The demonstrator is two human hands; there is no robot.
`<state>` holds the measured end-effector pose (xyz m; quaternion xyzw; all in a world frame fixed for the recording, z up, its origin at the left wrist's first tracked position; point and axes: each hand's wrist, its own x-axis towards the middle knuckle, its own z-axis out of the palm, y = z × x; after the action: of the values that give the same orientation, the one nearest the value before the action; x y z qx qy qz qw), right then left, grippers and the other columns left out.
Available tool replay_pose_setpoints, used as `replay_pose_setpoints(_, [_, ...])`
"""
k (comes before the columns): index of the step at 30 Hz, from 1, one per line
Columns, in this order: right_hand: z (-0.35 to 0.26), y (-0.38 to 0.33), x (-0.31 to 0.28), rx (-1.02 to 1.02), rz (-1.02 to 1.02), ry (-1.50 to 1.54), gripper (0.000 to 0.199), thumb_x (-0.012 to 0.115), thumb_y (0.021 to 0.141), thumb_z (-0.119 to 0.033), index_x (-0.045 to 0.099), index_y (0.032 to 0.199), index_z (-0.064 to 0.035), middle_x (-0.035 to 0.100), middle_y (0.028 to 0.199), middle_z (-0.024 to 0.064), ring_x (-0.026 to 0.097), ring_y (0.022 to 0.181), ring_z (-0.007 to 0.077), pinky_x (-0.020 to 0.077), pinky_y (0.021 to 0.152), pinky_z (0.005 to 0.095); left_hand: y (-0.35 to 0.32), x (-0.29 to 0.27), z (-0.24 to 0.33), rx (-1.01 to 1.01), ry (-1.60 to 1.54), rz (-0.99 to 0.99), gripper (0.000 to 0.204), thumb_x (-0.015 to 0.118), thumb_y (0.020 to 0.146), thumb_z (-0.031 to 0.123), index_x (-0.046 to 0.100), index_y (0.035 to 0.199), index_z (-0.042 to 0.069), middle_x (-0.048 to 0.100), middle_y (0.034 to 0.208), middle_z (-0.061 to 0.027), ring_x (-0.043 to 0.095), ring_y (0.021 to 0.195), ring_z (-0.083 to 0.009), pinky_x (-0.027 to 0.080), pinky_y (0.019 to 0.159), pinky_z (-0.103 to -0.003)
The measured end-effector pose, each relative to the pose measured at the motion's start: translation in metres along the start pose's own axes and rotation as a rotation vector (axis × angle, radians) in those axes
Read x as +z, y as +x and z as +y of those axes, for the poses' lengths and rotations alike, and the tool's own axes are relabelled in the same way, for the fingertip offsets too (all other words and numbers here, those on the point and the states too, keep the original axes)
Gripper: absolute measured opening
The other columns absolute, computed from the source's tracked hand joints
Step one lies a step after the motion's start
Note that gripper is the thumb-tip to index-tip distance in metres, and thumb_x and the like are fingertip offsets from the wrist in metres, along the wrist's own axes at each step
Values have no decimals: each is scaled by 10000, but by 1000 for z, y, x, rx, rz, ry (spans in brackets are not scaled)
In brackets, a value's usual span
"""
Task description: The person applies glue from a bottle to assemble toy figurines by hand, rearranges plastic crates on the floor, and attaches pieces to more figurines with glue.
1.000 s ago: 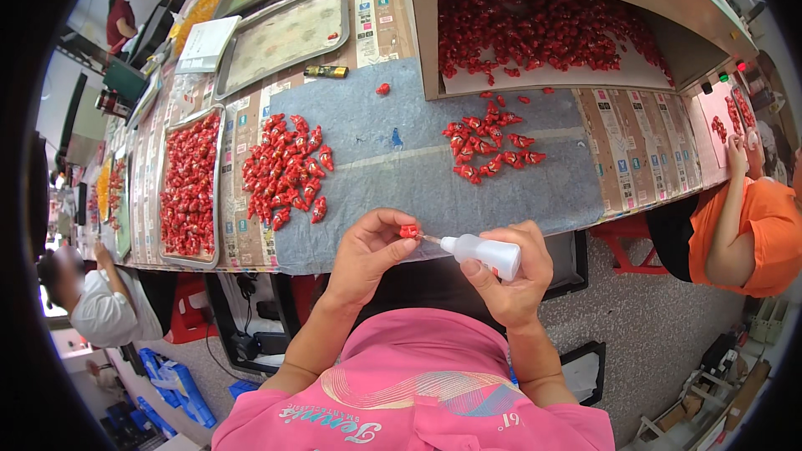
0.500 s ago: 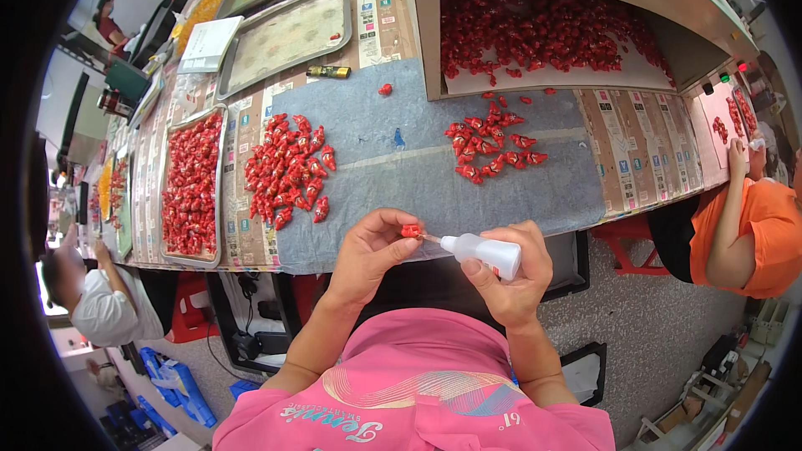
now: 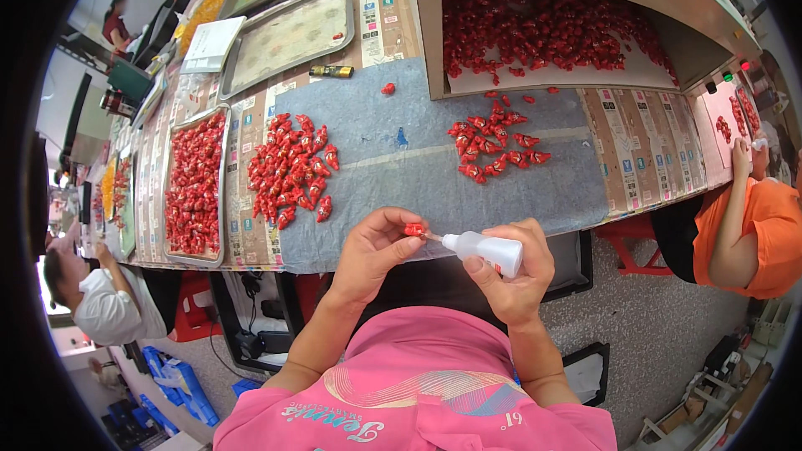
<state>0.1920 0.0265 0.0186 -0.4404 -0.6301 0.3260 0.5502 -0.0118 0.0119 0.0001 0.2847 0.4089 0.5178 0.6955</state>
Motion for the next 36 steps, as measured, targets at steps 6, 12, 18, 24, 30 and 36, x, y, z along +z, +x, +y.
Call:
replay_pose_setpoints(6, [0, -1, 0, 7, -9, -13, 334, 819, 731, -197, 639, 938, -7, 575, 830, 61, 524, 716, 146, 413, 614, 264, -1, 0, 0, -12, 1, 0, 255, 682, 860, 19, 601, 1102, 12, 633, 1015, -38, 593, 960, -112, 473, 893, -269])
replay_pose_setpoints(12, [2, 0, 1, 33, 4, 11, 329, 815, 734, -182, 636, 944, -2, 571, 845, 64, 531, 729, 146, 420, 625, 262, 0, 0, -1, -30, -7, 7, 253, 681, 862, 19, 600, 1101, 10, 634, 1011, -39, 593, 959, -112, 474, 890, -268])
replay_pose_setpoints(18, [5, -1, 0, 28, 14, 21, 321, 807, 742, -158, 627, 960, -4, 567, 878, 68, 541, 754, 147, 435, 656, 260, 0, 0, 3, -39, -4, 9, 247, 677, 863, 14, 602, 1098, 9, 635, 1006, -39, 595, 957, -114, 473, 889, -265])
replay_pose_setpoints(24, [11, 8, 19, 182, 78, 72, 302, 792, 736, -93, 612, 968, -21, 571, 906, 60, 580, 807, 154, 478, 712, 287, -7, -6, 0, -7, -10, 57, 248, 662, 853, -20, 577, 1084, 13, 642, 1029, -85, 635, 957, -173, 515, 876, -299])
replay_pose_setpoints(30, [29, 29, 56, 122, -92, -28, 366, 785, 730, -93, 630, 1053, -22, 636, 984, 80, 616, 907, 156, 487, 795, 288, -24, -7, 8, 6, -59, 101, 253, 656, 845, -46, 565, 1075, 2, 623, 1013, -87, 646, 931, -190, 542, 832, -300])
replay_pose_setpoints(36, [35, 39, 78, 150, -112, 2, 378, 760, 752, -102, 634, 1101, -29, 671, 1051, 121, 652, 956, 199, 496, 836, 314, -29, -9, 1, 6, -88, 84, 270, 664, 837, -48, 565, 1084, -3, 630, 1012, -104, 661, 913, -206, 566, 802, -310])
